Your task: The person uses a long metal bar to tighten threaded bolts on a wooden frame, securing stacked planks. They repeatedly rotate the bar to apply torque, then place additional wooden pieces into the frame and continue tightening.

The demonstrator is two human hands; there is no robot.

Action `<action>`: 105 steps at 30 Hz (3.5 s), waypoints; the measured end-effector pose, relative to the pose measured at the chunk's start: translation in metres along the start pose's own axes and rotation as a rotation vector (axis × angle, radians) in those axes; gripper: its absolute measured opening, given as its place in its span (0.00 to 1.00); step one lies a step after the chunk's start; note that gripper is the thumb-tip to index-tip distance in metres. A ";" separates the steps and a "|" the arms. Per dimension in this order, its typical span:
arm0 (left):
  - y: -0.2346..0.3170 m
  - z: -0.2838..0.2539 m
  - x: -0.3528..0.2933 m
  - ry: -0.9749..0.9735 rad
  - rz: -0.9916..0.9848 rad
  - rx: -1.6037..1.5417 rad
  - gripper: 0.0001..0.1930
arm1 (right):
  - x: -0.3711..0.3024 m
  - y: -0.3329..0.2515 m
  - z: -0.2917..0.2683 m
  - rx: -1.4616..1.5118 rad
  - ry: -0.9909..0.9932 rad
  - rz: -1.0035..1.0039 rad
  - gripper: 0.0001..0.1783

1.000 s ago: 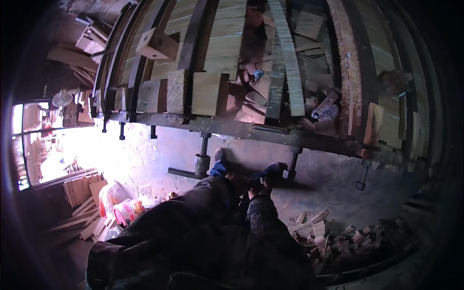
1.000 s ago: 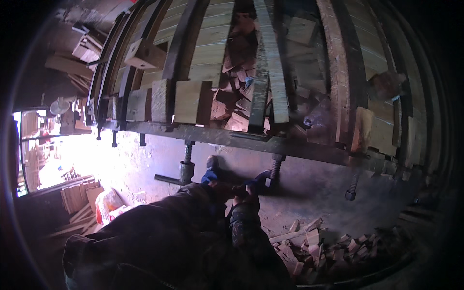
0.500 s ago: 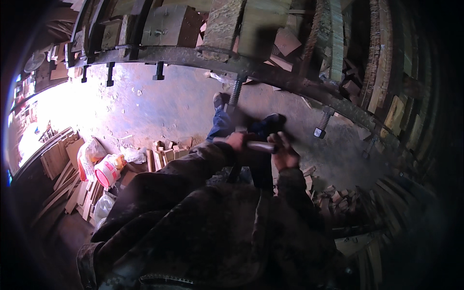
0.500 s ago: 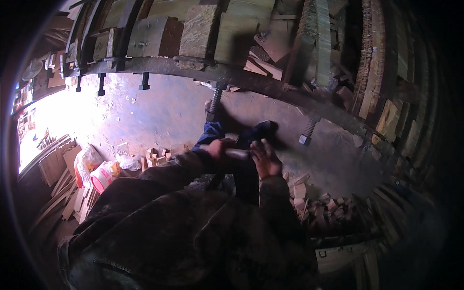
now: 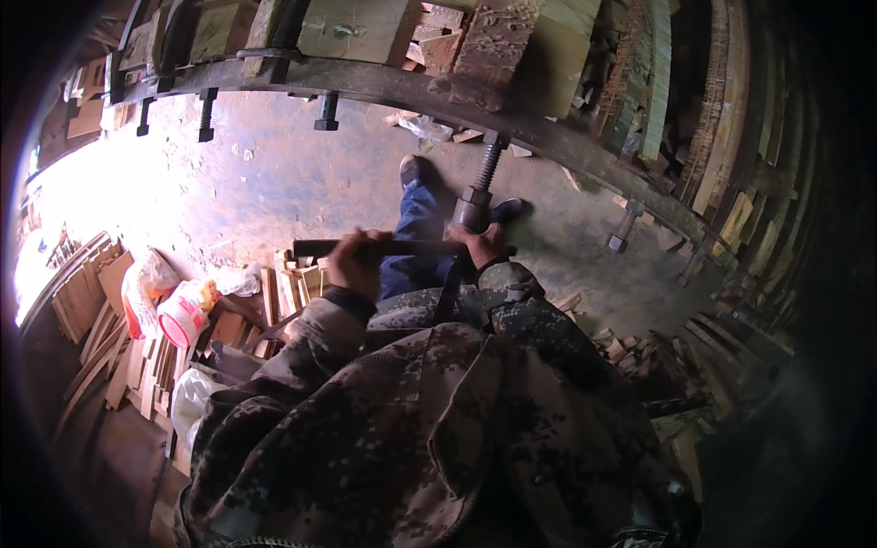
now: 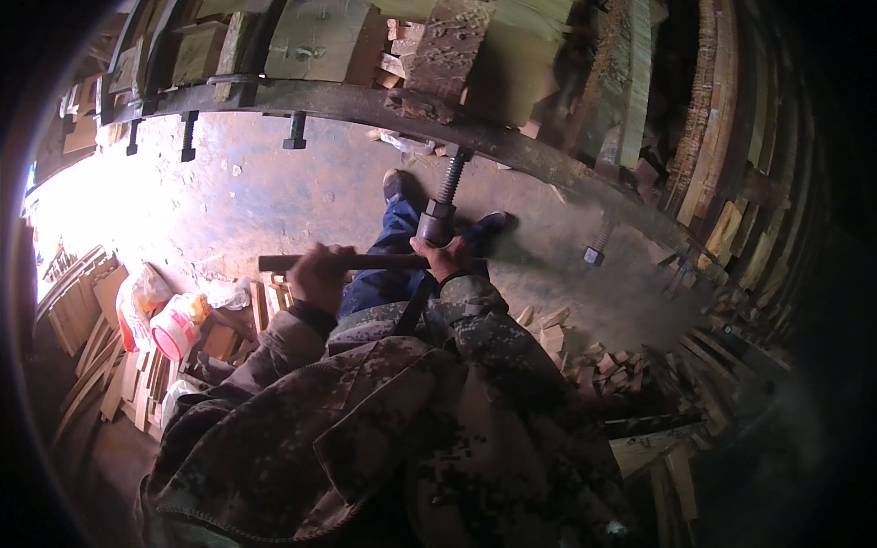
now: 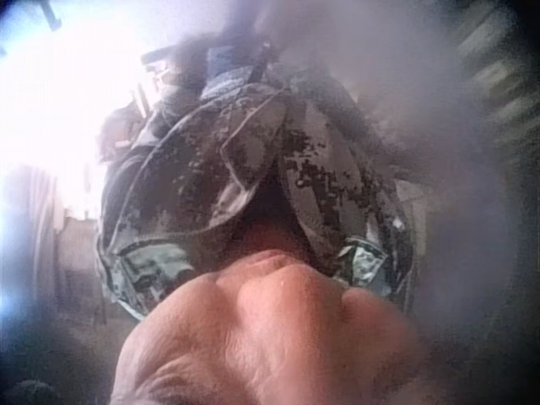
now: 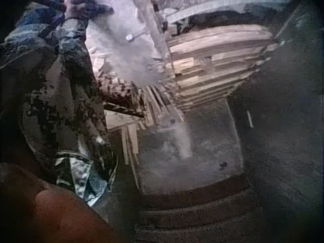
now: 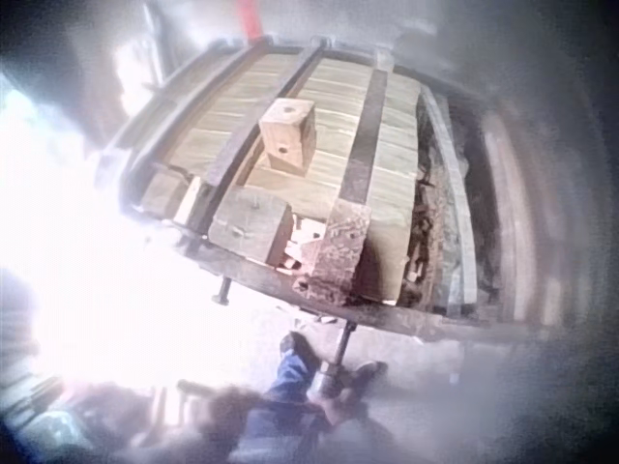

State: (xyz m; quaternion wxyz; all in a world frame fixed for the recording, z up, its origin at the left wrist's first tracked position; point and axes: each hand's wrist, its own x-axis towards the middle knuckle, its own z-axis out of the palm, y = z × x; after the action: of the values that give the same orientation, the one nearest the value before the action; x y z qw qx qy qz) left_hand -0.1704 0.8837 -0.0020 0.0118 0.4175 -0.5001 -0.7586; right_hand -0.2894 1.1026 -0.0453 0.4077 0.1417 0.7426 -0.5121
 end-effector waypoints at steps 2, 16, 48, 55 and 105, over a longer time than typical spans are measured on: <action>-0.001 -0.034 0.019 0.247 -0.151 -0.091 0.15 | 0.002 -0.009 0.004 -0.260 0.151 0.023 0.24; 0.049 -0.038 0.067 0.181 -0.171 -0.989 0.25 | 0.029 -0.014 -0.006 -0.392 0.058 0.134 0.45; 0.091 0.072 -0.032 0.766 0.255 -0.475 0.16 | 0.208 -0.122 -0.359 -0.534 0.224 -0.089 0.58; 0.100 0.087 -0.038 0.719 0.227 -0.519 0.24 | 0.189 -0.120 -0.337 -0.527 0.333 -0.054 0.49; 0.105 0.130 -0.118 0.472 0.494 -0.324 0.12 | -0.013 -0.085 0.006 -0.794 -0.931 -0.769 0.26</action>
State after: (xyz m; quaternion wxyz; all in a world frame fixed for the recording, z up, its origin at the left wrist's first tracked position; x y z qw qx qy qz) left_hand -0.2197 0.9802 0.1717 0.3748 0.4404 -0.4429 -0.6851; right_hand -0.3316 1.0634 0.0187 0.4937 -0.5213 0.6191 -0.3182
